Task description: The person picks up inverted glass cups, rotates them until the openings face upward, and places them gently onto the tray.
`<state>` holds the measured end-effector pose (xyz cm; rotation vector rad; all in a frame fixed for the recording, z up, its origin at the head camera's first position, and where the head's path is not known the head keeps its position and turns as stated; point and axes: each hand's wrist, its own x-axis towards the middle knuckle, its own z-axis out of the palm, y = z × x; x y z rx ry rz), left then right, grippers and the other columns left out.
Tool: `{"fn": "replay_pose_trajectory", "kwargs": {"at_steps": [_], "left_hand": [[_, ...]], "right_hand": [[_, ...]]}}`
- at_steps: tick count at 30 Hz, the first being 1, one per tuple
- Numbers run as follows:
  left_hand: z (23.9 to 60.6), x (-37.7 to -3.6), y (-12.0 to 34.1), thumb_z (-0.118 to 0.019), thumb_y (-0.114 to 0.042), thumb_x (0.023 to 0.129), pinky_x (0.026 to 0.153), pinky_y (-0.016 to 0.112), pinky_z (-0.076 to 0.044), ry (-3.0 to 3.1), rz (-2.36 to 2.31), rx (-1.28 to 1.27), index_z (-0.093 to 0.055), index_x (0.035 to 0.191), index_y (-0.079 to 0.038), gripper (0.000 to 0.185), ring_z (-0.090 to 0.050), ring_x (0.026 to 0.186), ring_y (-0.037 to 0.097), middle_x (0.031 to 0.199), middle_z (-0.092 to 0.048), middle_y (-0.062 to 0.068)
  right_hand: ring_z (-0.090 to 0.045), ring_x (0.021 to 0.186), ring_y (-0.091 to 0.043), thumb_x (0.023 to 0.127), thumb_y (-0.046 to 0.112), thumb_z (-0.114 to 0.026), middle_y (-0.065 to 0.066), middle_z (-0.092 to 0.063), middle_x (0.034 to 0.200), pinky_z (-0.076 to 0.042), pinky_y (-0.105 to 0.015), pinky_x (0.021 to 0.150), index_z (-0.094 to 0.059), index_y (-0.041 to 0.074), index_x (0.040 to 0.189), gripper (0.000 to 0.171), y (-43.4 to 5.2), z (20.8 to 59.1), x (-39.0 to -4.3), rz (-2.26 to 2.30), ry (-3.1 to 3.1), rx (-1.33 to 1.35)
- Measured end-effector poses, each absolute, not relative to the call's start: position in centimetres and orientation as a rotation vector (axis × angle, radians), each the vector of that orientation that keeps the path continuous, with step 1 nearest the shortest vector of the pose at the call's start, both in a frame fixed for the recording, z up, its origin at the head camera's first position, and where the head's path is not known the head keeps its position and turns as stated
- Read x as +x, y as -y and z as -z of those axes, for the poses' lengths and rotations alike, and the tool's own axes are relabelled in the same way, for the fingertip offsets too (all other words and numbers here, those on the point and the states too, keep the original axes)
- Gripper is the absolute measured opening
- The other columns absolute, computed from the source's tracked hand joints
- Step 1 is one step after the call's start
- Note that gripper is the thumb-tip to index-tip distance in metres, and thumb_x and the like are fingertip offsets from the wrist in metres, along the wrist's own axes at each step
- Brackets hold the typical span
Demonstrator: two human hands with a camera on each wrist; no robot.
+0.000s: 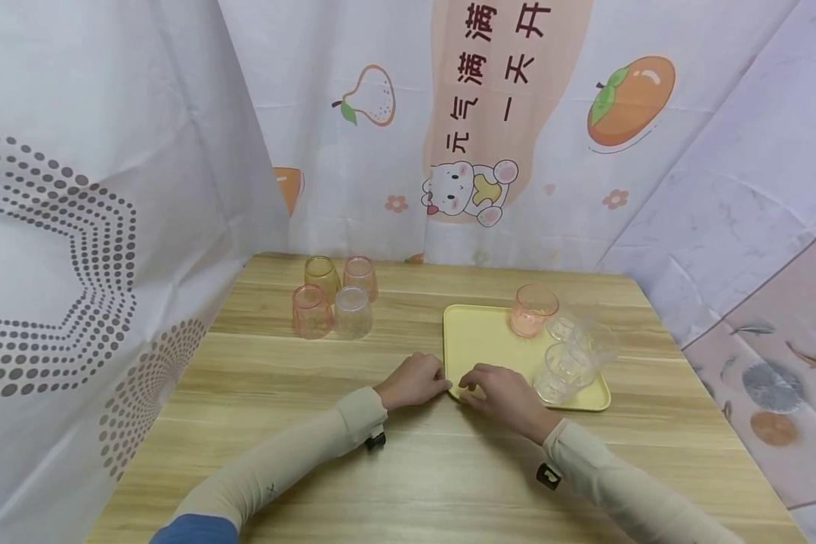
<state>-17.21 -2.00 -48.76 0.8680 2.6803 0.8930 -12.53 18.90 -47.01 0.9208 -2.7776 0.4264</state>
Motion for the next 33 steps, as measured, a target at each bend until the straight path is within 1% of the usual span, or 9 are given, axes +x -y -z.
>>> {"fn": "replay_pose_trajectory", "kwargs": {"at_steps": [6,13,17,20,23,27,33], "left_hand": [[48.6,-17.1,2.0,-0.073,-0.019,0.096,0.048,0.020,-0.033,-2.686,-0.887,0.864,-0.064,0.066,-0.015,0.032,-0.041,0.049,0.003,0.056,-0.049,-0.011],[48.5,-17.0,2.0,-0.073,-0.019,0.096,0.048,0.020,-0.031,-2.693,-0.869,0.861,-0.059,0.061,-0.016,0.038,-0.038,0.048,0.003,0.053,-0.043,-0.011],[48.5,-17.1,2.1,-0.073,-0.020,0.096,0.048,0.020,-0.031,-2.700,-0.867,0.869,-0.061,0.061,-0.016,0.037,-0.038,0.048,0.003,0.053,-0.044,-0.011],[48.5,-17.3,2.2,-0.074,-0.021,0.095,0.049,0.020,-0.033,-2.705,-0.867,0.886,-0.065,0.064,-0.016,0.033,-0.040,0.050,0.003,0.055,-0.048,-0.012],[48.4,-17.7,2.6,-0.074,-0.021,0.094,0.054,0.021,-0.039,-2.715,-0.865,0.915,-0.069,0.069,-0.016,0.026,-0.046,0.055,0.003,0.061,-0.054,-0.012],[47.3,-18.3,3.5,-0.072,-0.016,0.093,0.060,0.023,-0.046,-2.727,-0.871,0.951,-0.072,0.078,-0.013,0.016,-0.053,0.062,0.005,0.070,-0.062,-0.009],[44.9,-19.6,5.6,-0.068,-0.015,0.097,0.063,0.026,-0.049,-2.803,-0.787,0.976,-0.071,0.086,-0.012,0.012,-0.055,0.066,0.007,0.078,-0.065,-0.006]], "right_hand": [[-0.065,0.073,-0.010,0.084,0.021,-0.085,0.008,-0.067,0.085,-0.053,-0.030,0.062,-0.077,0.015,0.094,0.015,-18.6,47.7,-12.4,-0.435,2.800,0.936],[-0.063,0.071,-0.007,0.083,0.019,-0.086,0.008,-0.066,0.084,-0.053,-0.029,0.061,-0.077,0.013,0.092,0.014,-18.4,48.2,-12.2,-0.462,2.784,0.983],[-0.061,0.070,-0.006,0.082,0.017,-0.087,0.008,-0.065,0.083,-0.052,-0.028,0.059,-0.077,0.013,0.090,0.013,-18.4,48.4,-12.3,-0.455,2.759,0.976],[-0.061,0.070,-0.006,0.082,0.015,-0.087,0.009,-0.064,0.082,-0.052,-0.028,0.058,-0.076,0.014,0.088,0.013,-18.3,48.5,-12.3,-0.448,2.749,0.970],[-0.062,0.070,-0.006,0.081,0.015,-0.087,0.009,-0.064,0.082,-0.052,-0.028,0.059,-0.075,0.015,0.087,0.013,-18.3,48.6,-12.4,-0.440,2.744,0.968],[-0.061,0.069,-0.005,0.080,0.014,-0.088,0.010,-0.062,0.081,-0.052,-0.027,0.058,-0.074,0.016,0.084,0.014,-18.3,48.6,-12.4,-0.431,2.737,0.963],[-0.060,0.069,-0.005,0.079,0.013,-0.088,0.011,-0.061,0.080,-0.050,-0.027,0.057,-0.073,0.018,0.082,0.016,-18.3,48.6,-12.5,-0.432,2.731,0.957]]}}
